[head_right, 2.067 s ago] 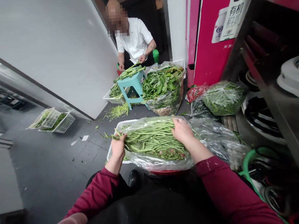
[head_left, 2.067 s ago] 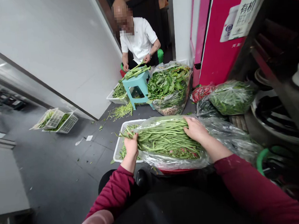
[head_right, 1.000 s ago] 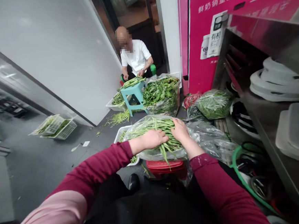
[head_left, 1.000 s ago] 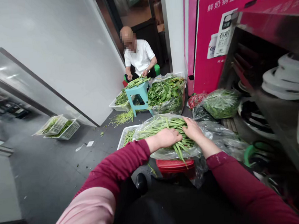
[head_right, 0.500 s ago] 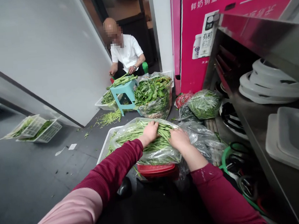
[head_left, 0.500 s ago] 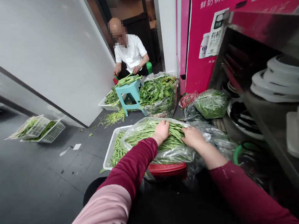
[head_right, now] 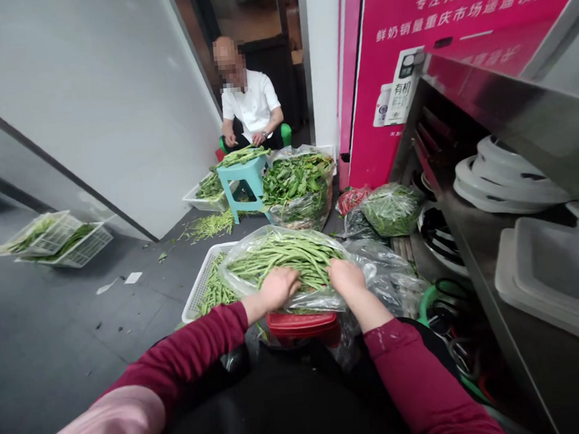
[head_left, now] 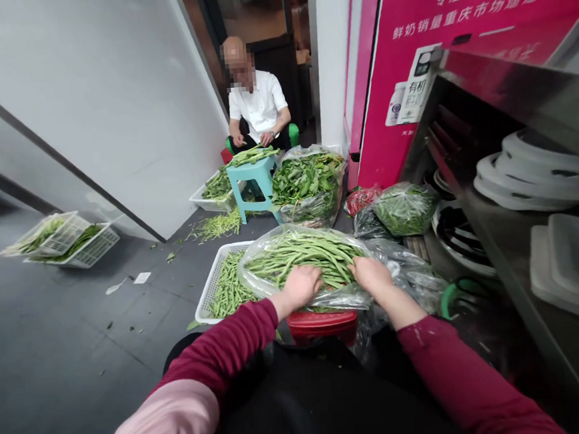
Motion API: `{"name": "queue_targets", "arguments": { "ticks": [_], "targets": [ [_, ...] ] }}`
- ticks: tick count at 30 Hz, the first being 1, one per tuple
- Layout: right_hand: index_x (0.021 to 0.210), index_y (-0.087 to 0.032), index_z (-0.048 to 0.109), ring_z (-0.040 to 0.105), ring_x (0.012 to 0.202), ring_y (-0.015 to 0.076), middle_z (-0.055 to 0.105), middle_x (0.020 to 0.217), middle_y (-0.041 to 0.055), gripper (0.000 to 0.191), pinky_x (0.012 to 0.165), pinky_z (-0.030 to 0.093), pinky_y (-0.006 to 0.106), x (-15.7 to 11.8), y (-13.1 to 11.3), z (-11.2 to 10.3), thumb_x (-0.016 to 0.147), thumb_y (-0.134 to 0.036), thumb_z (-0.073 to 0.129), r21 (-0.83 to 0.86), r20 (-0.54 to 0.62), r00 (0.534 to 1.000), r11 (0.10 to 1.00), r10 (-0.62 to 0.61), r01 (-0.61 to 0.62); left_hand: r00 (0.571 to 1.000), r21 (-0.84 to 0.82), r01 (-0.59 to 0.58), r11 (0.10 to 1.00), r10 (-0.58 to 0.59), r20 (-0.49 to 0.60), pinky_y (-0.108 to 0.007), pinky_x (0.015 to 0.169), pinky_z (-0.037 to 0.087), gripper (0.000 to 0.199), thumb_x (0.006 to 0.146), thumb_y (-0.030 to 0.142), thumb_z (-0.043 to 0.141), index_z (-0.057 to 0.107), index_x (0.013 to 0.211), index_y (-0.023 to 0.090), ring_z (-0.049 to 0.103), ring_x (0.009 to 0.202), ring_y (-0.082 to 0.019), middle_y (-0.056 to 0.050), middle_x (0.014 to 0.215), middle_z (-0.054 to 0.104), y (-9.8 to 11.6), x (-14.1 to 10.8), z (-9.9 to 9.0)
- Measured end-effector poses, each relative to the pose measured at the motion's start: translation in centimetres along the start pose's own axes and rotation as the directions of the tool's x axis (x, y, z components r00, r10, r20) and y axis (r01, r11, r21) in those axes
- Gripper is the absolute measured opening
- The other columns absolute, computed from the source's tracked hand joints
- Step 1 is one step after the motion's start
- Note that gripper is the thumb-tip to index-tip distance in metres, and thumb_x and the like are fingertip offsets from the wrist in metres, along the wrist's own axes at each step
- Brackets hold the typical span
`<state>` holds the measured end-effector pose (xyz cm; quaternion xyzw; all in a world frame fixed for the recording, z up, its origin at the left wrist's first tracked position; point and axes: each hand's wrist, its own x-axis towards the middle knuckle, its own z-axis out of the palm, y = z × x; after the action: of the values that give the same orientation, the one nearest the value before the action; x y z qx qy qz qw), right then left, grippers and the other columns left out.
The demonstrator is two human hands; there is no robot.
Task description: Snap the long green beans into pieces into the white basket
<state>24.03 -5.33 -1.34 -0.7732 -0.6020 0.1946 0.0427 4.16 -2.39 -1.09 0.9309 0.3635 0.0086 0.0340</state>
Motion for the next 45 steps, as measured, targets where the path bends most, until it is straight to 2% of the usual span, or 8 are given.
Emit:
{"name": "queue_targets", "arguments": {
  "ticks": [7, 12, 17, 21, 27, 36, 42, 45],
  "targets": [
    [0.067, -0.016, 0.058, 0.054, 0.065, 0.0178, 0.058, 0.066, 0.0071, 0.027, 0.059, 0.037, 0.028, -0.9, -0.4, 2.6, 0.079, -0.036, 0.044, 0.295, 0.012, 0.996, 0.952, -0.090, 0.083, 0.973, -0.143, -0.101, 0.985, 0.128, 0.190, -0.033, 0.080, 0.043, 0.030, 0.084, 0.028, 0.038, 0.054, 0.107, 0.017, 0.056, 0.087, -0.020, -0.011, 0.093, 0.059, 2.1, -10.0, 3.9],
    [0.077, -0.016, 0.055, 0.037, 0.042, 0.0083, 0.044, 0.053, -0.0048, 0.017, 0.045, 0.032, 0.023, -3.1, -2.4, 4.1, 0.075, -0.029, 0.045, 0.845, 0.249, 0.947, 0.523, -0.202, -0.111, 0.990, -0.447, 0.076, 0.891, -0.013, 0.141, -0.031, 0.087, 0.040, 0.035, 0.078, 0.023, 0.047, 0.054, 0.112, 0.017, 0.054, 0.094, -0.019, -0.009, 0.101, 0.059, 2.0, -10.5, 2.8],
    [0.080, -0.014, 0.058, 0.040, 0.046, 0.0066, 0.051, 0.059, -0.0034, 0.021, 0.049, 0.033, 0.022, -5.4, -4.4, 3.6, 0.070, -0.032, 0.054, 0.932, 0.155, 0.909, 0.362, -0.386, -0.005, 0.863, -0.869, 0.396, 0.296, -0.442, 0.243, -0.024, 0.055, 0.041, 0.040, 0.082, 0.046, 0.039, 0.059, 0.087, 0.012, 0.050, 0.059, -0.011, -0.003, 0.070, 0.056, 0.9, -7.0, -0.1],
    [0.081, -0.014, 0.061, 0.043, 0.047, 0.0078, 0.055, 0.057, -0.0023, 0.023, 0.050, 0.033, 0.023, -5.9, -4.8, 3.1, 0.071, -0.034, 0.055, 0.909, 0.181, 0.838, 0.413, -0.515, 0.058, 0.857, -0.935, 0.344, -0.093, -0.376, 0.352, -0.017, 0.036, 0.021, 0.047, 0.070, 0.057, 0.052, 0.055, 0.085, 0.013, 0.029, 0.037, -0.003, 0.006, 0.052, 0.039, 0.2, -2.9, -3.1],
    [0.070, -0.012, 0.062, 0.044, 0.045, 0.0081, 0.058, 0.055, 0.0012, 0.032, 0.048, 0.034, 0.023, -4.7, -4.0, 2.3, 0.071, -0.044, 0.057, 0.900, 0.227, 0.852, 0.435, -0.472, 0.001, 0.861, -0.974, 0.183, -0.133, -0.456, 0.224, -0.016, 0.035, 0.015, 0.036, 0.065, 0.048, 0.063, 0.049, 0.069, 0.015, 0.024, 0.035, -0.002, 0.009, 0.045, 0.030, -0.3, -1.3, -5.8],
    [0.071, -0.012, 0.059, 0.041, 0.046, 0.0075, 0.049, 0.054, -0.0007, 0.039, 0.046, 0.032, 0.023, -4.8, -4.1, 1.5, 0.071, -0.051, 0.059, 0.952, 0.267, 0.799, 0.016, -0.539, -0.307, 0.851, -0.960, 0.112, -0.258, -0.473, 0.227, -0.015, 0.035, 0.015, 0.035, 0.067, 0.046, 0.062, 0.048, 0.074, 0.015, 0.025, 0.034, -0.001, 0.009, 0.048, 0.037, -1.2, -2.8, -6.2],
    [0.060, -0.015, 0.051, 0.028, 0.041, 0.0058, 0.036, 0.045, -0.0060, 0.036, 0.043, 0.023, 0.022, -5.0, -4.8, 1.6, 0.066, -0.049, 0.063, 0.965, 0.250, 0.817, 0.065, -0.519, -0.254, 0.856, -0.982, 0.056, -0.179, -0.497, 0.139, -0.016, 0.035, 0.017, 0.034, 0.068, 0.046, 0.062, 0.047, 0.075, 0.016, 0.028, 0.034, -0.001, 0.009, 0.048, 0.037, -0.7, -3.1, -6.3],
    [0.057, -0.017, 0.048, 0.030, 0.044, 0.0073, 0.036, 0.048, -0.0047, 0.035, 0.046, 0.027, 0.024, -5.4, -4.9, 1.1, 0.068, -0.048, 0.061, 0.990, 0.130, 0.835, 0.020, -0.535, -0.141, 0.866, -0.961, 0.053, -0.271, -0.466, 0.180, -0.016, 0.035, 0.017, 0.033, 0.069, 0.044, 0.062, 0.047, 0.076, 0.015, 0.027, 0.035, -0.001, 0.008, 0.050, 0.038, -1.3, -3.5, -5.5]
  ]
}}
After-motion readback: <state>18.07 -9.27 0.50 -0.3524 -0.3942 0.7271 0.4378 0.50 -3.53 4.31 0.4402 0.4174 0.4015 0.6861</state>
